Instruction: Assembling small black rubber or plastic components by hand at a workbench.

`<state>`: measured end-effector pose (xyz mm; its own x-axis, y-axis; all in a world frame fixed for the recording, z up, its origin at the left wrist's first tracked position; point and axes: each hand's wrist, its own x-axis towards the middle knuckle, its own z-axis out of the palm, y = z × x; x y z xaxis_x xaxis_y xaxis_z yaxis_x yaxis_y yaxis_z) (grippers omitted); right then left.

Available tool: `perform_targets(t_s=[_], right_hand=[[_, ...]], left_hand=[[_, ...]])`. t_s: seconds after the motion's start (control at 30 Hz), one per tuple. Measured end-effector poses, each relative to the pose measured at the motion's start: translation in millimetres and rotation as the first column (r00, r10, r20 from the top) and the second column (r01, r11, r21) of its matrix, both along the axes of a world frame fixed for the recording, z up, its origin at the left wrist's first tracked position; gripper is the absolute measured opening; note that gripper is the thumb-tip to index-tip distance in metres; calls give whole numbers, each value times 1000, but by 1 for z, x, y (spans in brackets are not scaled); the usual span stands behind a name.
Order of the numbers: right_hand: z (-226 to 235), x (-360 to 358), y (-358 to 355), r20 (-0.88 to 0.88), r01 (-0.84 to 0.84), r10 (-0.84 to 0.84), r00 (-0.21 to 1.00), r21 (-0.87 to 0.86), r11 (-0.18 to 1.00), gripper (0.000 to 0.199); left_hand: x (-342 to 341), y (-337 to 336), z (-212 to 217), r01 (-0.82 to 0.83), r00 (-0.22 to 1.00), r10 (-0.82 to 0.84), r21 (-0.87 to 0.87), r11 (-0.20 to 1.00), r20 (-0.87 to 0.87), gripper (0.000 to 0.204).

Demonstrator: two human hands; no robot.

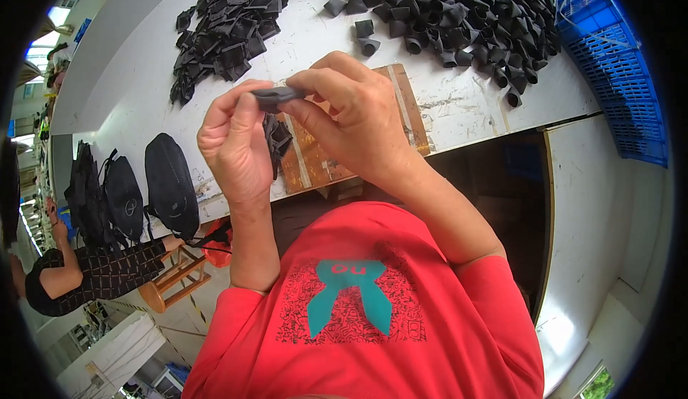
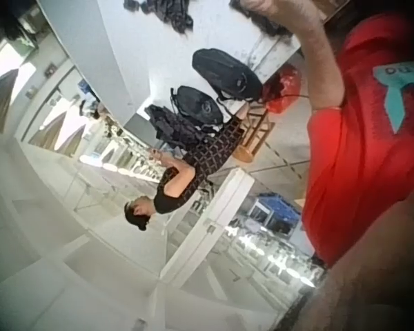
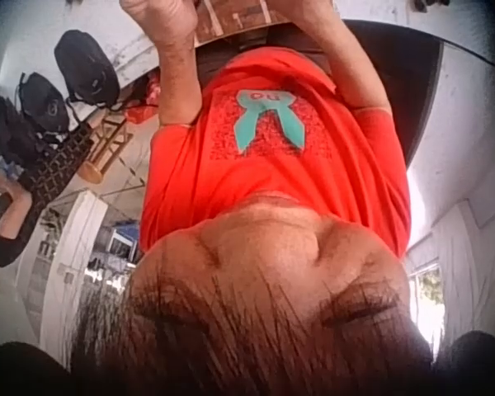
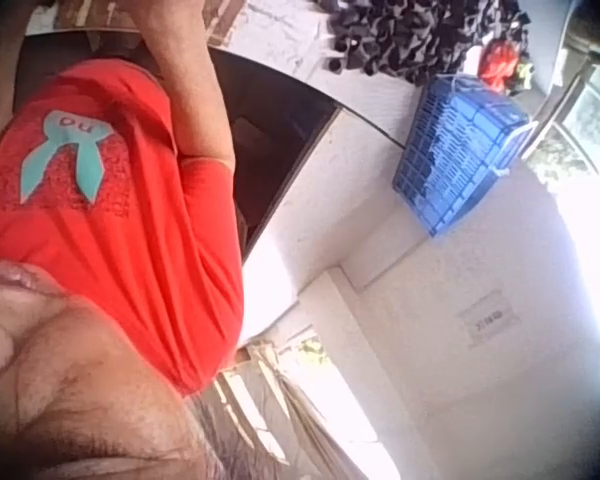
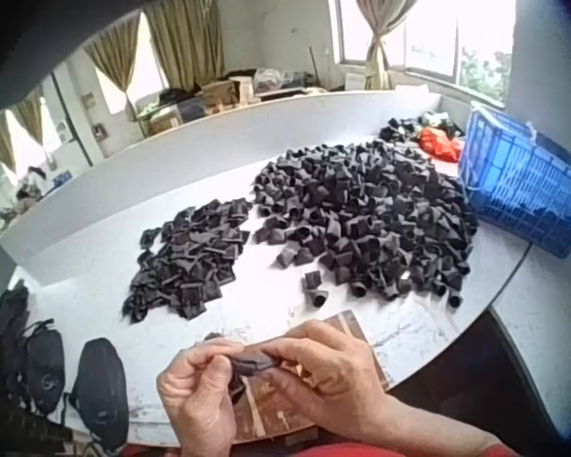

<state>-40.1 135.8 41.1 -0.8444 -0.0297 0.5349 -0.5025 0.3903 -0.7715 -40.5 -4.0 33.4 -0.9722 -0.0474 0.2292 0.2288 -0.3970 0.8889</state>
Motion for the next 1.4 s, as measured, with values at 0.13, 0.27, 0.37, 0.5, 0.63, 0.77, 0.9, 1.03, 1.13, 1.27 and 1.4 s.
perform_targets(t_s=[0.13,0.27,0.37,0.5,0.63,0.77,0.9,1.03,1.13,1.27,1.4], right_hand=[[-4,-2,3,-91,9,1,996,113,994,13],[-14,1,4,-118,-6,12,993,49,999,12],[-14,-3,-1,-180,18,-1,984,96,995,12],[-15,-1,-1,-212,8,21,977,136,991,13],[-5,-1,10,123,-101,96,988,31,994,7],[-14,-4,15,298,-167,259,919,-302,939,5],[1,-2,3,220,-188,200,955,-74,979,6],[0,0,-2,74,-104,88,993,249,963,8],[-7,-1,-4,-107,10,22,994,288,958,12],[10,-14,32,232,-189,208,950,-104,976,8],[10,-36,46,380,256,-141,914,-271,928,33]], left_hand=[[2,-5,-13,-22,1000,22,27,999,-7,14],[6,-4,-16,-41,999,41,-100,994,-3,13],[4,-5,-18,-23,1000,21,-91,996,-22,11],[3,-3,-19,-4,996,-5,-109,994,-86,15],[-8,0,-9,-18,987,-36,-331,943,-154,10],[-10,2,2,-299,897,22,-569,766,-441,4],[-2,-3,-15,-80,988,26,-361,929,-153,4],[-3,3,-27,-94,987,67,-181,979,-148,5],[-5,4,-28,-102,982,49,-294,950,-184,5],[-32,-26,-55,-188,977,211,-449,874,3,14],[-93,-84,-130,-283,888,405,-952,114,-216,27]])
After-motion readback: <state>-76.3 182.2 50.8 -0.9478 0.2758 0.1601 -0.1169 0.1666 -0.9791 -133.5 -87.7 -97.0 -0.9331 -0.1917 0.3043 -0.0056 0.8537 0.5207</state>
